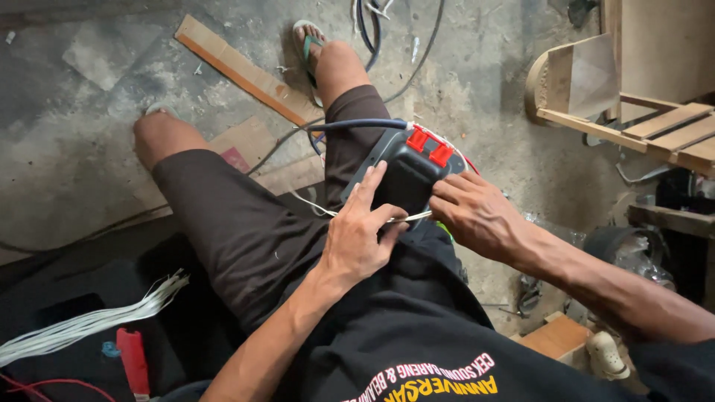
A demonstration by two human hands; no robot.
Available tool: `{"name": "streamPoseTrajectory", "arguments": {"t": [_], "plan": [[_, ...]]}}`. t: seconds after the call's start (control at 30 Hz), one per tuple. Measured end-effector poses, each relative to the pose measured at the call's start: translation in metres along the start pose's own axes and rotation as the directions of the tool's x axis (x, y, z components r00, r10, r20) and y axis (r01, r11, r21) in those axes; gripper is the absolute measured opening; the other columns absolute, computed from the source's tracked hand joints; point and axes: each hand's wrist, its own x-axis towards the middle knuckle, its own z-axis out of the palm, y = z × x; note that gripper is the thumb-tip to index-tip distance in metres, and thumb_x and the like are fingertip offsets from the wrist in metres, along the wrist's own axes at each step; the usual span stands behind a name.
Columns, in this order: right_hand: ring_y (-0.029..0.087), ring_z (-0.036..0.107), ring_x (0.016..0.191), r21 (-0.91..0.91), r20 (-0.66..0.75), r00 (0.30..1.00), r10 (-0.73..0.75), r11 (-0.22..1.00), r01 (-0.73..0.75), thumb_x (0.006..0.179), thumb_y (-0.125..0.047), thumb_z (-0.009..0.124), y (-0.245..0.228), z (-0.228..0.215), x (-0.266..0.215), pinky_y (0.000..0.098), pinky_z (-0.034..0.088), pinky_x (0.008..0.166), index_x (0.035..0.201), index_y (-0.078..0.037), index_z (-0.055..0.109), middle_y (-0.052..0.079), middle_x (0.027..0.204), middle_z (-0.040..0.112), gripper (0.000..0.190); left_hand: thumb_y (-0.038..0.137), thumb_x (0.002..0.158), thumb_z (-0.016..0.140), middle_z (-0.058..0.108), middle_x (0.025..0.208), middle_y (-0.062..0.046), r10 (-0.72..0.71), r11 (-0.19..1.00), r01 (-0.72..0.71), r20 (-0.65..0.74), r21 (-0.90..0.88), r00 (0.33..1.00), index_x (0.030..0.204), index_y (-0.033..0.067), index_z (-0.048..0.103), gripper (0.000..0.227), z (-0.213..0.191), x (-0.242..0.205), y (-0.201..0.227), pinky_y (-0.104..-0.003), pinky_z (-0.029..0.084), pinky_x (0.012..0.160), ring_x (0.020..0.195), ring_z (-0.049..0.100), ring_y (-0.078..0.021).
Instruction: Stripping and connecting wires to an electronic terminal block on a workshop floor
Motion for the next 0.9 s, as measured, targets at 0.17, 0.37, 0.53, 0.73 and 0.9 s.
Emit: {"name": "streamPoseTrajectory", "arguments": {"t": [0.17, 0.37, 0.53, 0.73, 0.9], "plan": [[0.031, 0.061, 0.082, -0.024, 0.020, 0.999, -0.047, 0.999, 0.047, 0.098, -0.009, 0.054, -0.003, -0.004, 0.001, 0.0405, 0.052, 0.078, 0.088, -0.009, 0.062, 0.008, 0.083, 0.059, 0.013, 0.026, 0.082, 0.083, 0.044, 0.158, -0.020, 0.025, 1.000, -0.025, -0.004, 0.013, 1.000, 0.099, 0.0125, 0.074, 0.024, -0.003, 0.002, 0.002, -0.055, 0.042, 0.115, 0.145, 0.046, -0.0419], [0.030, 0.061, 0.081, 0.013, -0.041, 0.999, 0.026, 1.000, -0.025, 0.099, -0.019, 0.056, -0.003, -0.002, 0.005, 0.0423, 0.052, 0.090, 0.084, -0.011, 0.058, 0.004, 0.077, 0.051, 0.017, 0.030, 0.083, 0.082, 0.043, 0.159, -0.018, -0.005, 1.000, 0.005, 0.009, -0.002, 1.000, 0.103, 0.0135, 0.074, 0.027, -0.004, 0.003, 0.002, -0.053, 0.042, 0.116, 0.145, 0.046, -0.0393], [0.029, 0.062, 0.092, 0.052, 0.002, 0.998, 0.070, 0.996, -0.070, 0.090, -0.025, 0.068, -0.004, -0.008, 0.002, 0.0467, 0.045, 0.102, 0.087, -0.014, 0.059, 0.005, 0.086, 0.057, 0.014, 0.029, 0.082, 0.083, 0.044, 0.158, -0.018, -0.001, 1.000, 0.001, 0.019, 0.000, 1.000, 0.103, 0.0129, 0.074, 0.028, -0.005, 0.002, 0.001, -0.053, 0.042, 0.115, 0.145, 0.047, -0.0402], [0.032, 0.059, 0.120, 0.116, 0.021, 0.975, 0.223, 0.968, -0.224, 0.070, -0.031, 0.089, 0.018, -0.062, -0.004, 0.0469, 0.048, 0.104, 0.128, -0.007, 0.066, 0.014, 0.126, 0.065, 0.067, 0.022, 0.081, 0.081, 0.041, 0.160, -0.018, -0.028, 1.000, 0.029, 0.031, -0.010, 0.999, 0.102, 0.0111, 0.074, 0.025, -0.014, 0.006, 0.011, -0.046, 0.045, 0.112, 0.145, 0.048, -0.0385], [0.028, 0.063, 0.109, 0.123, 0.026, 0.971, 0.240, 0.963, -0.241, 0.077, -0.024, 0.085, 0.022, -0.059, -0.014, 0.0380, 0.056, 0.094, 0.125, -0.002, 0.069, 0.016, 0.122, 0.068, 0.055, 0.015, 0.078, 0.082, 0.038, 0.160, -0.020, -0.047, 0.998, 0.049, 0.054, -0.043, 0.997, 0.100, 0.0077, 0.075, 0.024, -0.019, 0.010, 0.017, -0.038, 0.047, 0.110, 0.144, 0.050, -0.0369]]}}
